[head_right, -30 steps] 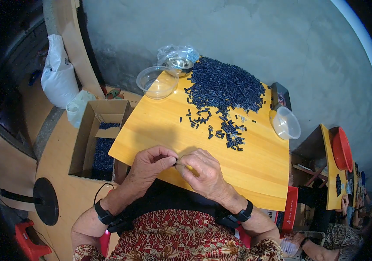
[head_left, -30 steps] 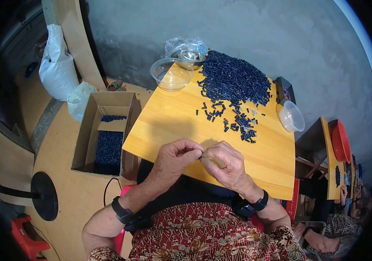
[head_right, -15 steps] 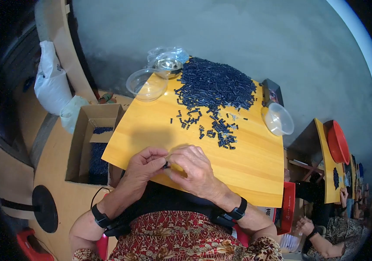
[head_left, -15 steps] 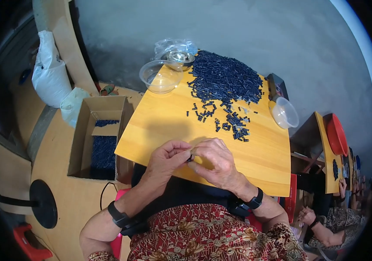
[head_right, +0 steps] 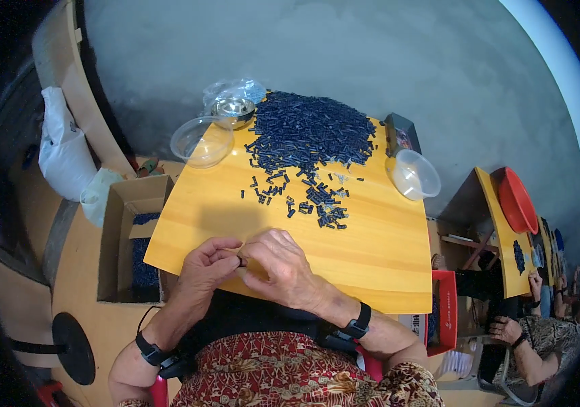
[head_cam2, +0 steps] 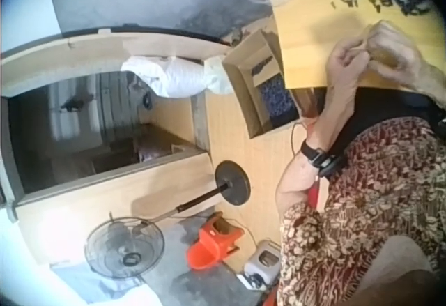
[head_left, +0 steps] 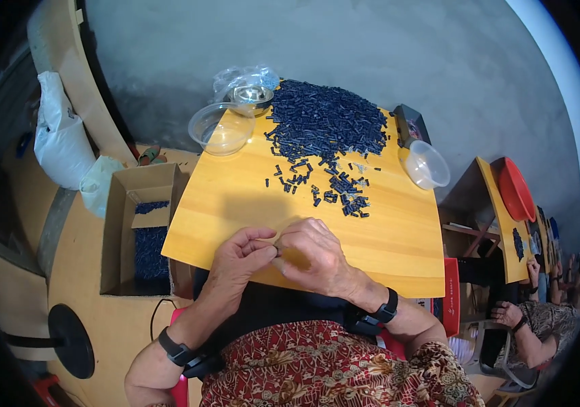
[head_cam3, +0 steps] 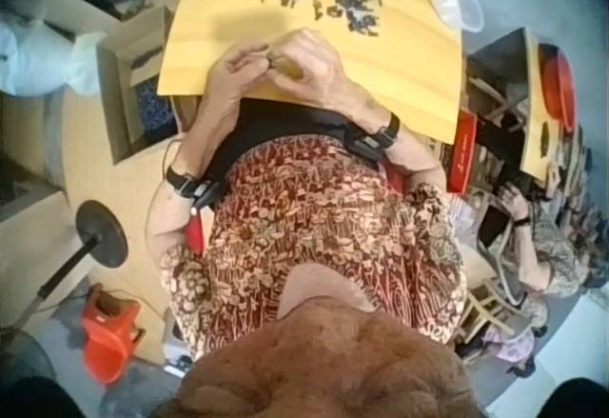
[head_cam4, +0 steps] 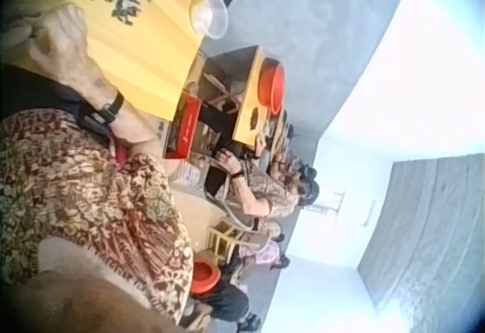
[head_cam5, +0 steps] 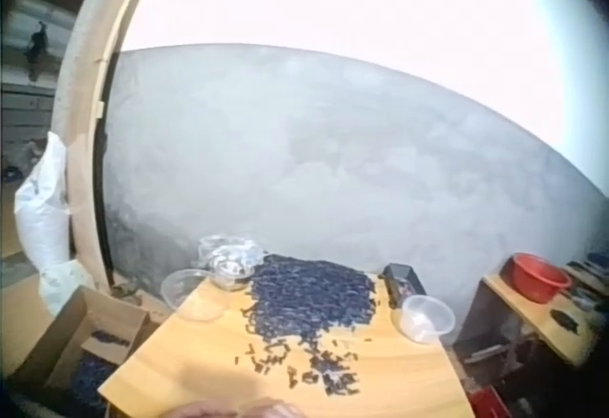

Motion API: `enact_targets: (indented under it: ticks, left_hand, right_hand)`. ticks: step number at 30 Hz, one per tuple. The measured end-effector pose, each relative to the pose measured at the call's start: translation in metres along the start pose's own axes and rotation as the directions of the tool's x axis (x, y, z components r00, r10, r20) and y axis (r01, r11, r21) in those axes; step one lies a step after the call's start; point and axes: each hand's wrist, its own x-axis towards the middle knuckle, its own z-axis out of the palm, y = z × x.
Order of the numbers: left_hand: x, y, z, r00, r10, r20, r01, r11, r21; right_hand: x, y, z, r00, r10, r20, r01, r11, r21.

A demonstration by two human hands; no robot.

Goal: Assembling small blue plastic components into larger units by hand.

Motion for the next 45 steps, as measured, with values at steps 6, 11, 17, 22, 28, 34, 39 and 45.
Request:
enact_targets:
  ticks: [6, 11, 17, 22, 28, 34, 39, 45]
  left_hand:
    - [0.0, 0.003, 0.0, 0.999, -0.029, -0.016, 0.029, 1.0, 0.006]
    - [-0.002, 0.005, 0.001, 0.999, -0.047, 0.002, 0.046, 0.999, 0.017]
    - [-0.002, 0.008, 0.002, 0.998, -0.057, 0.016, 0.056, 0.998, 0.016]
    - [-0.002, 0.009, -0.001, 0.998, -0.066, 0.016, 0.065, 0.998, 0.011]
    - [-0.001, 0.006, -0.003, 0.998, -0.054, 0.023, 0.054, 0.998, 0.029]
    - [0.0, 0.007, -0.008, 0.997, -0.061, -0.041, 0.06, 0.998, -0.032]
    - [0.003, 0.002, -0.011, 0.997, -0.025, -0.077, 0.016, 0.994, -0.108]
    - [0.003, 0.004, -0.012, 0.999, -0.018, -0.047, 0.014, 0.996, -0.084]
  right_hand:
    - [0.0, 0.0, 0.001, 1.0, 0.004, -0.007, -0.004, 1.0, 0.016]
    - [-0.001, 0.0, 0.0, 1.0, 0.009, 0.014, -0.01, 1.0, 0.023]
    - [0.0, -0.001, -0.001, 1.0, 0.002, 0.001, -0.002, 1.0, 0.029]
    - [0.001, -0.002, 0.0, 1.0, 0.002, 0.015, -0.002, 1.0, 0.01]
    - [0.0, -0.002, 0.0, 0.999, -0.017, 0.042, 0.017, 1.0, -0.004]
    - [0.017, 0.0, -0.017, 0.988, 0.04, 0.149, -0.045, 0.999, 0.029]
    - [0.055, 0.046, -0.025, 0.98, 0.099, 0.173, -0.079, 0.99, -0.117]
    - [0.078, 0.099, 0.005, 0.971, 0.025, 0.238, 0.034, 0.97, -0.242]
